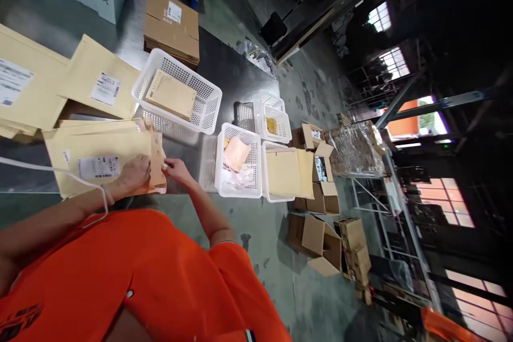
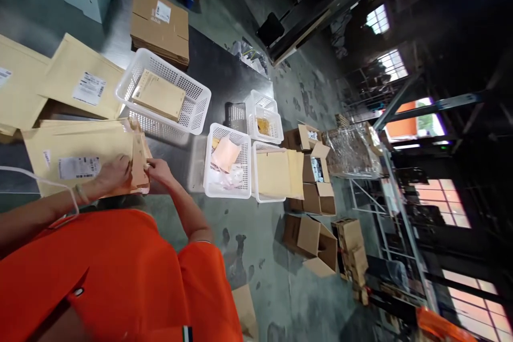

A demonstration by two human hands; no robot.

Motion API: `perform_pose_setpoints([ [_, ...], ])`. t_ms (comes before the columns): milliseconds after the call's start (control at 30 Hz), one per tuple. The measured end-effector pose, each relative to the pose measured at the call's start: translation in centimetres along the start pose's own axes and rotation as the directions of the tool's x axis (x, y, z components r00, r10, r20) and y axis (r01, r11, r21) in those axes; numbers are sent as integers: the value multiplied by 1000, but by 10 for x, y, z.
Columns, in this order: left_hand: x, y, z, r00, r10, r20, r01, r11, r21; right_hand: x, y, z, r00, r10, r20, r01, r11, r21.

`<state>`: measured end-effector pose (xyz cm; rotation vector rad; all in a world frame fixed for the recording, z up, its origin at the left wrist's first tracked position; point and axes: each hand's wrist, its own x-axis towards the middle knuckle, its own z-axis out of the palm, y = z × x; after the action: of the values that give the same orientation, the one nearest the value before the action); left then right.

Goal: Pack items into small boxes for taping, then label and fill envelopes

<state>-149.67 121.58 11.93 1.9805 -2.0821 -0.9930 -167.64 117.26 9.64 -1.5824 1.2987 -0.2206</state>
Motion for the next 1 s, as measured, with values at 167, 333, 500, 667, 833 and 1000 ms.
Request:
perform_pose_setpoints([
  [167, 6, 3, 7, 999, 40, 17, -40, 999, 10, 18, -14, 10, 996, 39, -86, -72, 904, -422],
  [333, 23, -34, -3, 999, 28, 33, -29, 999, 16, 52, -4, -15, 964, 161, -212, -224, 922, -316],
  [500, 41, -81, -16, 1000, -8, 11, 6, 994, 112, 123, 4, -29, 919, 189, -345, -242, 963, -117],
  [667, 52, -101, -4, 988, -10, 153, -24, 975, 219, 182, -5, -2, 941, 173, -290, -178, 984, 9],
  [833, 52, -103, 0, 988, -27, 153, -10, 972, 233, 181, 1, -12, 875, 260, -409, -176, 957, 231],
  [1000, 52, -99, -1, 986, -45, 161, 4, 969, 248, 169, 11, -32, 876, 238, -420, -183, 969, 167],
])
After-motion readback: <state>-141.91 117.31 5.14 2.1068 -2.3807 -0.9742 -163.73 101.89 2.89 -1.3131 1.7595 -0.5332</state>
